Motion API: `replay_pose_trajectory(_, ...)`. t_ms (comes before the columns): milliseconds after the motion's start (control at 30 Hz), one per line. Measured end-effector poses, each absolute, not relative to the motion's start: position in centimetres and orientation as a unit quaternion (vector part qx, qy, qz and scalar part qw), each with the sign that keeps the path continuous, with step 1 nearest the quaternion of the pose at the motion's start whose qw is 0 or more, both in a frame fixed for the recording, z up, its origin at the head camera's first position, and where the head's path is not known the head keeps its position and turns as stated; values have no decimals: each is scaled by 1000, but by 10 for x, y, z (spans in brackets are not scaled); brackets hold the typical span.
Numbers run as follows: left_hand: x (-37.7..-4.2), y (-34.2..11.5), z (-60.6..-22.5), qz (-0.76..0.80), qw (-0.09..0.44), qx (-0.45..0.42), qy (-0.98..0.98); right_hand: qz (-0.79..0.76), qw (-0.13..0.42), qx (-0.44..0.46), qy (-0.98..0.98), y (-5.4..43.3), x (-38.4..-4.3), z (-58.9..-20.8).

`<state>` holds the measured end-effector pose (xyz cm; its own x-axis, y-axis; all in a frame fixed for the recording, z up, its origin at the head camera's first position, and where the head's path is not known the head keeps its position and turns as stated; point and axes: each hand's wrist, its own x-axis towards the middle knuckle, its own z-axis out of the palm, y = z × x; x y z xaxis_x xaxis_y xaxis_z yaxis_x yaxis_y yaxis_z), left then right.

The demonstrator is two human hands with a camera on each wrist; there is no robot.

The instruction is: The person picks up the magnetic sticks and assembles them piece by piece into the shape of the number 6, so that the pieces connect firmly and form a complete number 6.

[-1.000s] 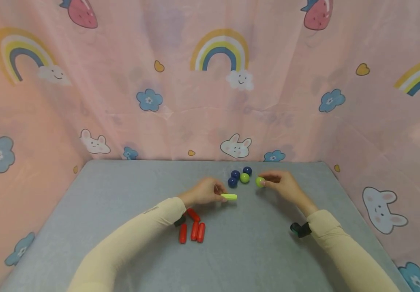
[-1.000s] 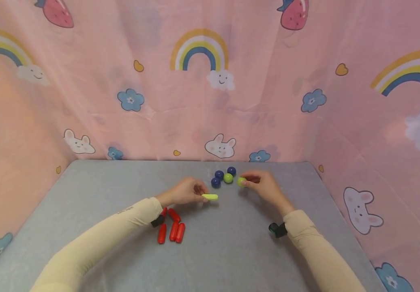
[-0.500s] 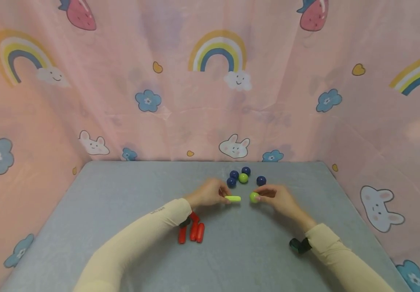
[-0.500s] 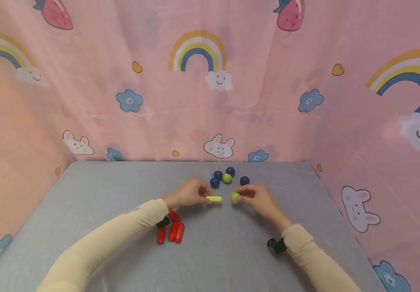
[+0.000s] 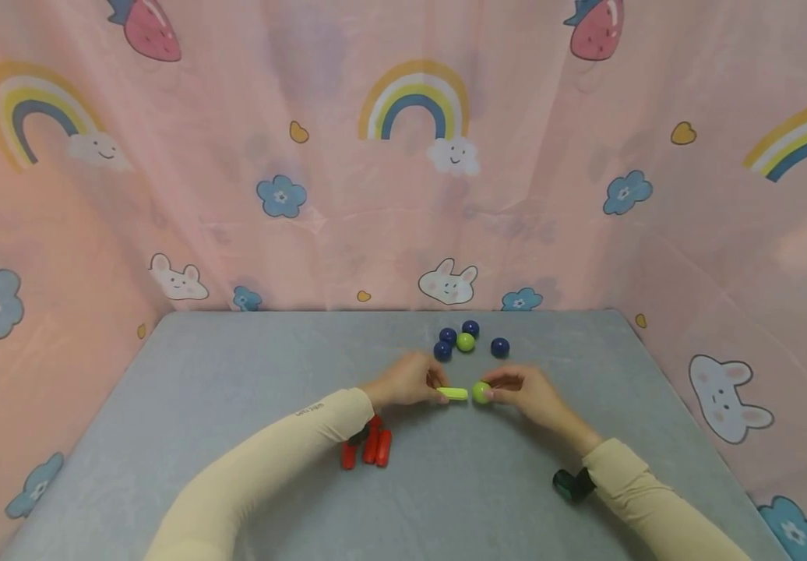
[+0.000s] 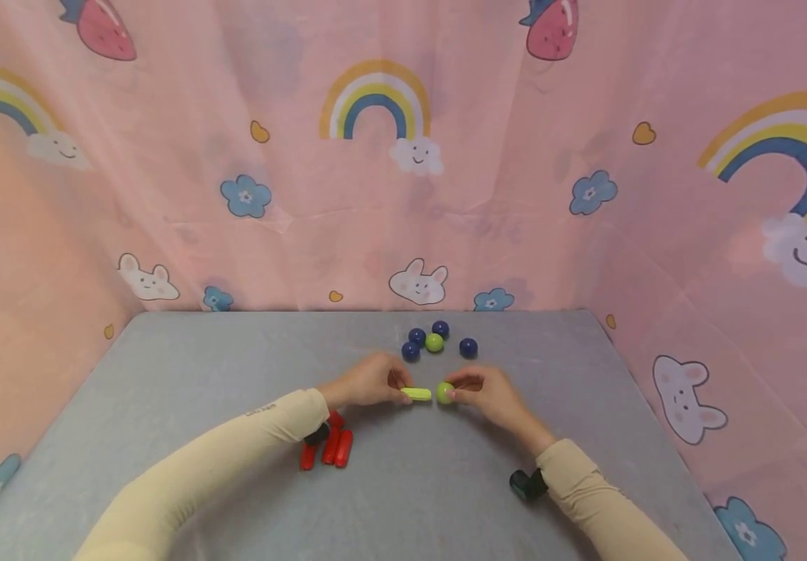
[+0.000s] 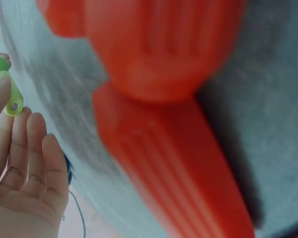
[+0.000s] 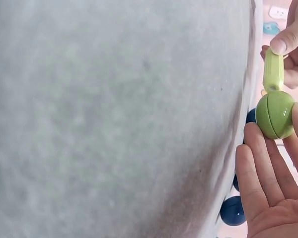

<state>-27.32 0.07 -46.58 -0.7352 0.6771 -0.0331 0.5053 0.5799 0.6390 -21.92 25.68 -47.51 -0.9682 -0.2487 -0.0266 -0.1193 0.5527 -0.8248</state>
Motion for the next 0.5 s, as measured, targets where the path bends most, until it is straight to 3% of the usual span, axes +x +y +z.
replay_pose_trajectory(500,-269,9,-465,304,149,337,879,-480,81,-116,866,256,-217,-478)
